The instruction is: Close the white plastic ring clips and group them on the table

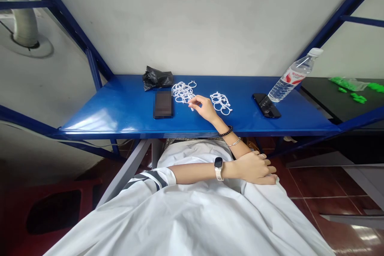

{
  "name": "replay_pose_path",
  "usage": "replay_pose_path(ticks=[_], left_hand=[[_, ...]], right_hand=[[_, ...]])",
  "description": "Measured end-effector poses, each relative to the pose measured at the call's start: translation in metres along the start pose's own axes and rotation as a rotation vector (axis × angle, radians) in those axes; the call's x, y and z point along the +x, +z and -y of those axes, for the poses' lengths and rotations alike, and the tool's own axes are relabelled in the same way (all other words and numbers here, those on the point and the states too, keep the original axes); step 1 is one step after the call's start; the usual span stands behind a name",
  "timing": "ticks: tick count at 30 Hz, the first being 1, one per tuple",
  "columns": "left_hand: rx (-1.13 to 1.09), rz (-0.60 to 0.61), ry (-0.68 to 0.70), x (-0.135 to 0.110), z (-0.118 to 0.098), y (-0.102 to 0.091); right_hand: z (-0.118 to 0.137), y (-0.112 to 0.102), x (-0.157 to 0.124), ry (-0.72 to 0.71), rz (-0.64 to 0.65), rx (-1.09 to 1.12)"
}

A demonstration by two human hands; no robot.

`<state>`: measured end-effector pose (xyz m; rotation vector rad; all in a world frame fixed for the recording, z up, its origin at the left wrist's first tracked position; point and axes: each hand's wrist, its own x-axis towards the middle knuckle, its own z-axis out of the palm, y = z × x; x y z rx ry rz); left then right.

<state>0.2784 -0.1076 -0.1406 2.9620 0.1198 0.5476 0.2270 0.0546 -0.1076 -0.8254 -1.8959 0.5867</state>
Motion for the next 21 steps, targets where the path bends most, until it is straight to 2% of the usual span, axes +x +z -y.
replay_pose_path(ticks=[10,21], left_hand=[[-0.002,-0.017,-0.001,-0.0007,0.0004,0.0016],[-0.025,0.013,0.016,-0.0032,-0.0008,-0.0021]], right_hand=[[-0.0004,-0.0006,-0.0014,-0.019,-0.015,-0.056],[0.0010,-0.0016,-0.0055,-0.012,0.056,-0.040]])
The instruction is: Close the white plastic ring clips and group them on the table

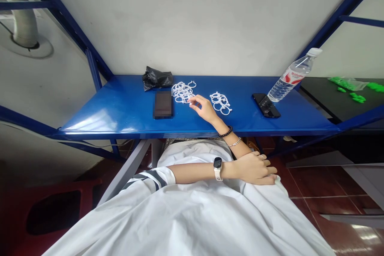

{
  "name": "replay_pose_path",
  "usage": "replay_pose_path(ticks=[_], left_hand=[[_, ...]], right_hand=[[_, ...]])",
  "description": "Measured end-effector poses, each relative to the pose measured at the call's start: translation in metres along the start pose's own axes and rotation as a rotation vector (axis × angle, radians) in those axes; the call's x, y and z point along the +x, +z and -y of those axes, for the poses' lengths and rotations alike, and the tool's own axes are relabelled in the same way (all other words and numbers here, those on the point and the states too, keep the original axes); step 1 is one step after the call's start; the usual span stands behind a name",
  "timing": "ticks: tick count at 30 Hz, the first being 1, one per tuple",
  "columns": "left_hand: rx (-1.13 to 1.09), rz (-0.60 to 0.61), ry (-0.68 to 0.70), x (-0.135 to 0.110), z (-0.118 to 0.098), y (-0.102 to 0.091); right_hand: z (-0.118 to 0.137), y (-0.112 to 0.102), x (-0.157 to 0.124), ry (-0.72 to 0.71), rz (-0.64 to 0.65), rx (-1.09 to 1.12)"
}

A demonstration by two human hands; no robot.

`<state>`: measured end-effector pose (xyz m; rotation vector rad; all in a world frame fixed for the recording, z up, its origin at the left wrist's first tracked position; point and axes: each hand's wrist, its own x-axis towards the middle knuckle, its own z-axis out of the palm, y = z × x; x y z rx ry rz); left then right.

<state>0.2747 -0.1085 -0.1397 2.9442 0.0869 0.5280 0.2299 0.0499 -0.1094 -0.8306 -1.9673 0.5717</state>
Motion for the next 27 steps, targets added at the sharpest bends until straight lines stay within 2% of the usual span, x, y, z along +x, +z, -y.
replay_pose_path(ticks=[13,27], left_hand=[[0.023,-0.048,-0.003,0.001,0.000,0.009],[0.040,-0.074,0.018,0.001,0.001,0.011]], right_hand=[[-0.005,0.001,-0.002,0.085,0.130,0.080],[-0.001,0.000,0.000,0.036,0.141,0.058]])
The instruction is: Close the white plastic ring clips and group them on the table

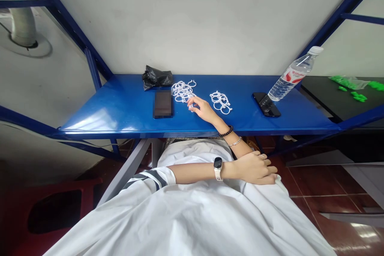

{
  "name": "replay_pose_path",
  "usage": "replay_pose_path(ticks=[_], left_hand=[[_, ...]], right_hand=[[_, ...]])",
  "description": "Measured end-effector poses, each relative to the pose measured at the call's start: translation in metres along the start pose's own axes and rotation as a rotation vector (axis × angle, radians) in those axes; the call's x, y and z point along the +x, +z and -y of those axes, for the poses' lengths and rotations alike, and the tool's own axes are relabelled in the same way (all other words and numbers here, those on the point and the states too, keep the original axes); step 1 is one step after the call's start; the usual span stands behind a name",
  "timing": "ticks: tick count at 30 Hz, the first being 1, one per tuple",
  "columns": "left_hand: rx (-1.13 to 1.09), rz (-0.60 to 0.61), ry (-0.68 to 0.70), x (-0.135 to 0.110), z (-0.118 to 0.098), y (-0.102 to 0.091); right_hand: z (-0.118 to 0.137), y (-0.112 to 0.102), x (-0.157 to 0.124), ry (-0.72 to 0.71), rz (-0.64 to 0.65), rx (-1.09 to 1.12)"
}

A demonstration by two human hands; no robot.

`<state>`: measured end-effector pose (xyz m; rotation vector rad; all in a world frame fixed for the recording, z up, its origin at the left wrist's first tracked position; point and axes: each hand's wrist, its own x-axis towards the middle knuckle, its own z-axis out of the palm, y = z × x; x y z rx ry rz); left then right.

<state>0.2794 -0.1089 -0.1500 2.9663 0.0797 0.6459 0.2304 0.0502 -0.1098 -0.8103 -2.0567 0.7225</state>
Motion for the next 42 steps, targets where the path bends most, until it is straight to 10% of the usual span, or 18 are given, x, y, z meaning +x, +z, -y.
replay_pose_path(ticks=[42], left_hand=[[-0.023,0.024,-0.022,-0.001,-0.001,-0.002]], right_hand=[[-0.003,0.002,0.000,-0.077,-0.005,-0.081]])
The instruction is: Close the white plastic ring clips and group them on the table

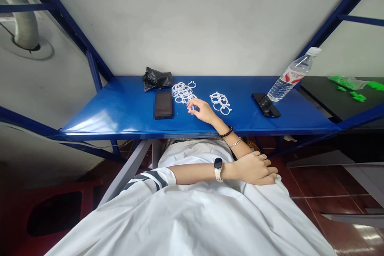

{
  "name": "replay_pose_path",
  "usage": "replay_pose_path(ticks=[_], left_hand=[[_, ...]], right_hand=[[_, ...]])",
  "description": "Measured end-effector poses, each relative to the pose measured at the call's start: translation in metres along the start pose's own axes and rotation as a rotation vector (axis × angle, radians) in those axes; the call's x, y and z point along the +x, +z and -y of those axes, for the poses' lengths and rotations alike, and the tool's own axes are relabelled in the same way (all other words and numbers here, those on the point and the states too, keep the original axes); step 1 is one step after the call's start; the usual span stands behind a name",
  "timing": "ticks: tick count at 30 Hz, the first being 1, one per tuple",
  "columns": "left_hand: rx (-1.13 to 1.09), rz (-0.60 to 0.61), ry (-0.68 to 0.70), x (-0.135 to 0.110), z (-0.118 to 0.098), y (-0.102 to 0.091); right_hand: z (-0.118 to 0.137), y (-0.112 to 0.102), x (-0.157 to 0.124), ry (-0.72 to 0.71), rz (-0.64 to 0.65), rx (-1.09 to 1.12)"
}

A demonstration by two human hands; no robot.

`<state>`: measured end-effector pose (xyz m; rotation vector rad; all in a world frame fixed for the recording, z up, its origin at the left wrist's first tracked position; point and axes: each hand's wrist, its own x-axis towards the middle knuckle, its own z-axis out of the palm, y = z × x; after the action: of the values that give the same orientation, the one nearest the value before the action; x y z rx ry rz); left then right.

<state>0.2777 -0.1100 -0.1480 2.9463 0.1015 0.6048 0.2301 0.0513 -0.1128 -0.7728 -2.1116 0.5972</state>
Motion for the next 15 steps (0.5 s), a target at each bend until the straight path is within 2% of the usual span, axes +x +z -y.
replay_pose_path(ticks=[15], left_hand=[[0.005,-0.041,-0.019,0.0018,-0.0010,0.0036]], right_hand=[[-0.0029,0.0006,-0.0008,0.031,-0.012,-0.014]])
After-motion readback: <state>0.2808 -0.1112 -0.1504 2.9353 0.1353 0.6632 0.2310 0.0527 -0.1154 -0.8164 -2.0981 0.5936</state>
